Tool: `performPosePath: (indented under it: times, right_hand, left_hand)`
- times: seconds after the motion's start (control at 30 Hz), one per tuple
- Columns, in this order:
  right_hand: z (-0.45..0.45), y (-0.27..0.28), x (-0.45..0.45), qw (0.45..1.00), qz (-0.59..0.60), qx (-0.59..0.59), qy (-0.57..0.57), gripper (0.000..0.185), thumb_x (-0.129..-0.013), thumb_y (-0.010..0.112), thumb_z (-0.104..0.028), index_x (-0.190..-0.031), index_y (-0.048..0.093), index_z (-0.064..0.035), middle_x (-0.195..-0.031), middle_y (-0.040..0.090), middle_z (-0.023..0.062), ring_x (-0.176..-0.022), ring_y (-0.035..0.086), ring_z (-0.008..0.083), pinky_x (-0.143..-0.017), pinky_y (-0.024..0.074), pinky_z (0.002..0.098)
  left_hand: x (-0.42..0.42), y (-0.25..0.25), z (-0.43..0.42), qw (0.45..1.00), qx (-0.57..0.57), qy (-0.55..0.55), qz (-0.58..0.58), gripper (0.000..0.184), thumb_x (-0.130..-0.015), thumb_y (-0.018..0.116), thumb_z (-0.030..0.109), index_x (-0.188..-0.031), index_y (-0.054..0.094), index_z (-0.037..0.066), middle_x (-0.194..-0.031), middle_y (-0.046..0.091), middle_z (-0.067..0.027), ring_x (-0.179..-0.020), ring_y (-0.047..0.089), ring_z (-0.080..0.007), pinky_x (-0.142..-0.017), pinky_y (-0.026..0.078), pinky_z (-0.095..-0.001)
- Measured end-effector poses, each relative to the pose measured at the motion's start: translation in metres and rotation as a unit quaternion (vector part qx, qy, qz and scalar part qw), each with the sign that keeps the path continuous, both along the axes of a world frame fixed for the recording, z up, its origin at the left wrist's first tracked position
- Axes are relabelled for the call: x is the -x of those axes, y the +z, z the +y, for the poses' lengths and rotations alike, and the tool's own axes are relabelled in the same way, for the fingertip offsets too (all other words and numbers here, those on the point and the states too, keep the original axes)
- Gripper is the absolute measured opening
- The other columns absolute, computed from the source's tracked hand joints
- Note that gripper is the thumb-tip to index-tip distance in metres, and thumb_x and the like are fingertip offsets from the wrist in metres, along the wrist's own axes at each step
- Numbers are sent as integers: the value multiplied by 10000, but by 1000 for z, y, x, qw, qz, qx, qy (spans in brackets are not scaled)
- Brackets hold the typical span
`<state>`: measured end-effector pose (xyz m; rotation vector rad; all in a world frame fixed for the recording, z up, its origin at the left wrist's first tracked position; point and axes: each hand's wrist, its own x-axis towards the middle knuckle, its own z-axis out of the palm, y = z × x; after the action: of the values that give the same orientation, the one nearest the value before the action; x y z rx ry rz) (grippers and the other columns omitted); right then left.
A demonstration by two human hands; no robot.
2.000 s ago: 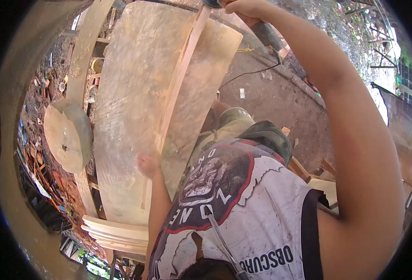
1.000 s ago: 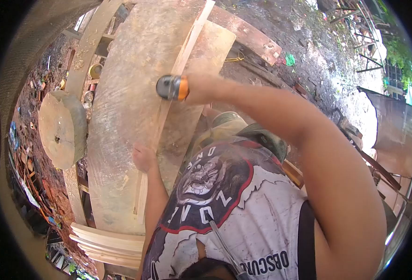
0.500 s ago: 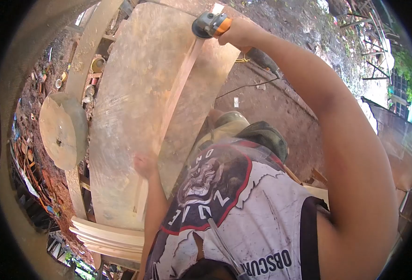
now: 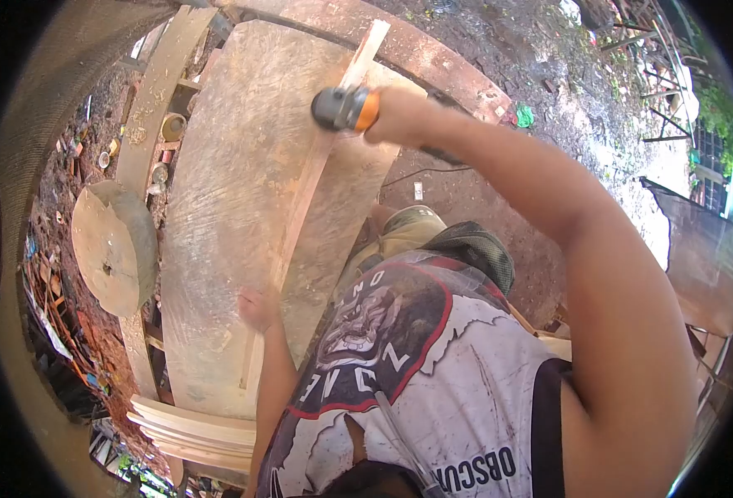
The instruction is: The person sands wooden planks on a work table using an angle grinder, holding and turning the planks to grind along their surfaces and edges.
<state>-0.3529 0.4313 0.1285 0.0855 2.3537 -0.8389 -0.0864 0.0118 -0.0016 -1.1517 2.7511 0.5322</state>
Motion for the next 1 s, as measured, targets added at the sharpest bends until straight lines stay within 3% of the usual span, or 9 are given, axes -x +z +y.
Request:
performPosePath:
  times: [0.07,0.13,0.17,0.33,0.43,0.47,0.77,0.83,1.0]
  right_hand:
    - [10,27,27,992,-38,-110,-50,394,-699,809,-225,-1048,729,-59,-806,701,117,-722,678,238,-700,554,366]
    - [40,1,43,994,-18,-48,-98,432,-693,803,-298,-1032,742,-36,-819,699,97,-659,682,210,-565,586,380]
    - [46,6,53,992,0,-67,-105,355,-698,807,-245,-997,753,-61,-762,670,63,-635,625,179,-612,519,351]
    - [71,7,84,985,44,-130,-105,413,-677,830,-307,-997,764,-55,-849,706,77,-734,664,194,-708,529,333]
    - [74,16,88,986,97,-92,-100,436,-674,837,-330,-1005,765,-54,-913,717,89,-803,675,196,-760,529,330]
    - [92,-10,99,985,67,-102,-124,437,-679,841,-330,-1012,766,-57,-943,719,86,-829,678,192,-775,529,329]
    - [35,-8,45,983,23,-116,-142,406,-706,831,-288,-1057,766,-95,-919,719,57,-797,669,180,-742,538,339]
    - [12,-3,15,988,11,-80,-133,462,-667,829,-329,-1034,748,-60,-943,725,133,-878,702,246,-787,553,364]
    - [-54,12,-45,993,-31,-30,-107,428,-679,800,-251,-1036,715,-31,-822,700,123,-712,677,231,-639,548,360]
  left_hand:
    - [0,4,3,1000,-5,5,5,523,-1049,400,375,-886,672,-41,-880,663,-302,-837,620,-498,-719,441,-580]
    - [-9,-2,-3,1000,1,8,26,524,-1050,397,373,-887,674,-41,-878,664,-298,-832,619,-497,-718,443,-577]
    - [-9,-3,-4,999,8,8,47,524,-1051,393,371,-889,675,-40,-877,665,-294,-826,619,-497,-717,444,-575]
    - [-3,11,2,1000,1,9,10,519,-1046,403,370,-884,679,-38,-874,669,-288,-817,620,-493,-711,446,-573]
    - [-4,5,-1,1000,-1,7,8,510,-1039,412,367,-877,680,-35,-867,670,-286,-808,619,-492,-705,447,-573]
    - [-5,2,-3,1000,-4,5,3,503,-1035,418,363,-869,679,-34,-863,669,-286,-803,618,-491,-703,447,-573]
    - [14,20,18,999,40,-24,-4,492,-1024,421,356,-843,681,-21,-870,683,-272,-810,631,-492,-712,464,-588]
    - [16,26,20,999,28,-26,-14,497,-1025,417,361,-855,686,-20,-881,686,-270,-821,637,-489,-718,471,-586]
    - [21,26,21,999,3,-35,-24,529,-1042,392,381,-893,697,-24,-905,691,-269,-837,645,-486,-736,485,-583]
